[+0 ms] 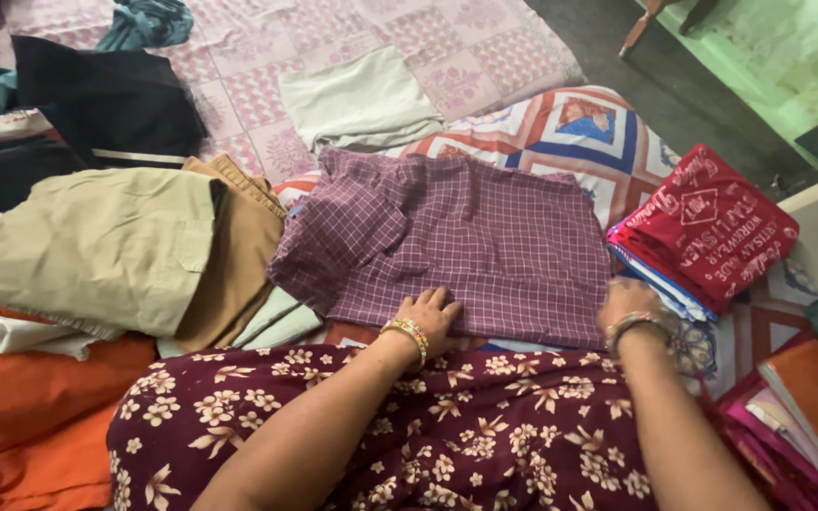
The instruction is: The person folds several garments on a bed, including a red t-shirt, a beige shirt, a purple checkered shirt, and a light green shirt. Each item is smoothed, folded into a compact rectangle, and placed in a growing stack.
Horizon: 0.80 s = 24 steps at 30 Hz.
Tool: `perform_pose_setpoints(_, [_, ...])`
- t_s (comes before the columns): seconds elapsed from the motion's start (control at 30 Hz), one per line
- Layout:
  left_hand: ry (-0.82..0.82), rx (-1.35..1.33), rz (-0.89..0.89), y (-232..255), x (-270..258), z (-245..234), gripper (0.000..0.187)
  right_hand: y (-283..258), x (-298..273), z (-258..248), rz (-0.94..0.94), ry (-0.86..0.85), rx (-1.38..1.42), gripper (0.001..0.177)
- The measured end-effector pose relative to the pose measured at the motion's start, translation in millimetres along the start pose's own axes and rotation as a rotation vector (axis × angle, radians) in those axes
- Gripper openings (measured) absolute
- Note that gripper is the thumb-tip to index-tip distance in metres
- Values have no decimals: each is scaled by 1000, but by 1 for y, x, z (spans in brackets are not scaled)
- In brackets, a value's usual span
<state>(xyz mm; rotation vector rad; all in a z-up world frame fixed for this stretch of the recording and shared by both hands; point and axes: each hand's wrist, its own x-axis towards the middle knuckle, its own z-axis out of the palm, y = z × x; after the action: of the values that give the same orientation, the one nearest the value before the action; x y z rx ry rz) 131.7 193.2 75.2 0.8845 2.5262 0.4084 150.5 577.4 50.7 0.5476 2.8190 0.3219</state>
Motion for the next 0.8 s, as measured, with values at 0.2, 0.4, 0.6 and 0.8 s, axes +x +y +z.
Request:
perform_pose_setpoints(0.2, [-99, -30, -120, 1, -2, -3, 85, -101, -43, 1, -499, -226, 338, 75])
perform_pose_setpoints(0.4, [-15, -44, -341, -23, 6, -5, 78, -111, -42, -13, -362, -361, 118, 101])
perform_pose_setpoints(0.6, [-63, -42, -359, -29, 6, -5, 85, -115, -45, -27, -383, -323, 150, 107])
perform_pose_setpoints(0.8, [-15, -5, -338, -25, 10, -3, 89, -120, -48, -28, -413, -195, 281, 78])
